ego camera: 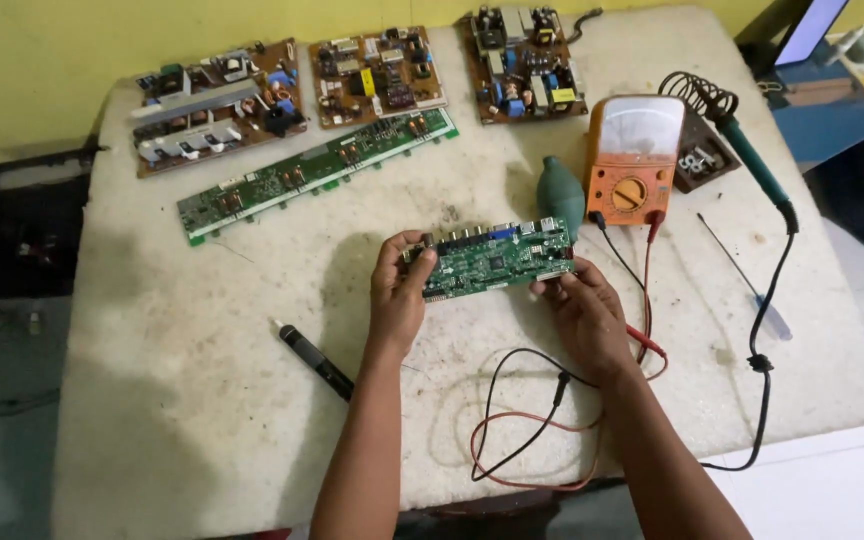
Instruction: Soldering a component onto a circuit board and then using a multimeter to test various points on the board for connectivity or voltage.
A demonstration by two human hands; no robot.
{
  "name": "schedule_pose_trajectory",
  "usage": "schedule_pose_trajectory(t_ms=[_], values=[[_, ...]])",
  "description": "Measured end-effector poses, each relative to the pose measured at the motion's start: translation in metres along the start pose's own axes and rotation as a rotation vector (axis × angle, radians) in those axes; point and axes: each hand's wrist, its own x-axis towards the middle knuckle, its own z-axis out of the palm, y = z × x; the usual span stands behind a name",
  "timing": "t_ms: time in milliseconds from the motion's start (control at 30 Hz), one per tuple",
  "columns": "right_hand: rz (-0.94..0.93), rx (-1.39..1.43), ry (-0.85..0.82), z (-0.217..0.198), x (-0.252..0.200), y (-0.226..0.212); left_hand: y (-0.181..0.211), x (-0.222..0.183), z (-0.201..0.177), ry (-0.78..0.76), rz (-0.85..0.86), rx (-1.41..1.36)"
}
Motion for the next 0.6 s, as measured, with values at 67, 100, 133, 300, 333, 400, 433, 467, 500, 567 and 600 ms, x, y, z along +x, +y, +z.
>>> schedule_pose_trajectory(t_ms=[67, 100, 133, 300, 333, 400, 433, 467, 500, 567, 600], values=[[-0.004, -0.009, 0.006, -0.004, 0.000, 0.003, -0.002, -0.001, 0.000, 0.003, -0.012, 0.009], [-0.011, -0.018, 0.009, -0.005, 0.000, 0.004, -0.002, 0.000, 0.000, 0.006, -0.020, 0.017], [-0.012, -0.019, 0.008, -0.006, 0.000, 0.004, 0.001, -0.001, 0.001, 0.006, -0.018, 0.015], [-0.021, -0.032, 0.013, -0.006, 0.000, 0.005, 0.012, -0.005, 0.002, -0.007, -0.039, 0.008], [-0.018, -0.032, 0.012, -0.007, 0.000, 0.005, 0.011, -0.004, 0.002, -0.005, -0.041, 0.008], [-0.012, -0.039, 0.011, -0.008, 0.001, 0.004, 0.010, -0.004, 0.002, -0.016, -0.013, -0.013], [-0.011, -0.039, 0.010, -0.009, 0.001, 0.005, 0.010, -0.004, 0.002, -0.015, -0.013, -0.013], [-0.010, -0.037, 0.012, -0.010, 0.002, 0.006, 0.009, -0.004, 0.001, -0.013, -0.018, -0.007], [-0.009, -0.036, 0.013, -0.011, 0.002, 0.006, 0.009, -0.004, 0.001, -0.011, -0.022, -0.002], [-0.007, -0.039, 0.014, -0.013, 0.003, 0.009, 0.007, -0.003, 0.002, -0.008, -0.019, -0.003], [-0.006, -0.043, 0.016, -0.015, 0.004, 0.010, 0.006, -0.003, 0.002, -0.006, -0.016, -0.004]])
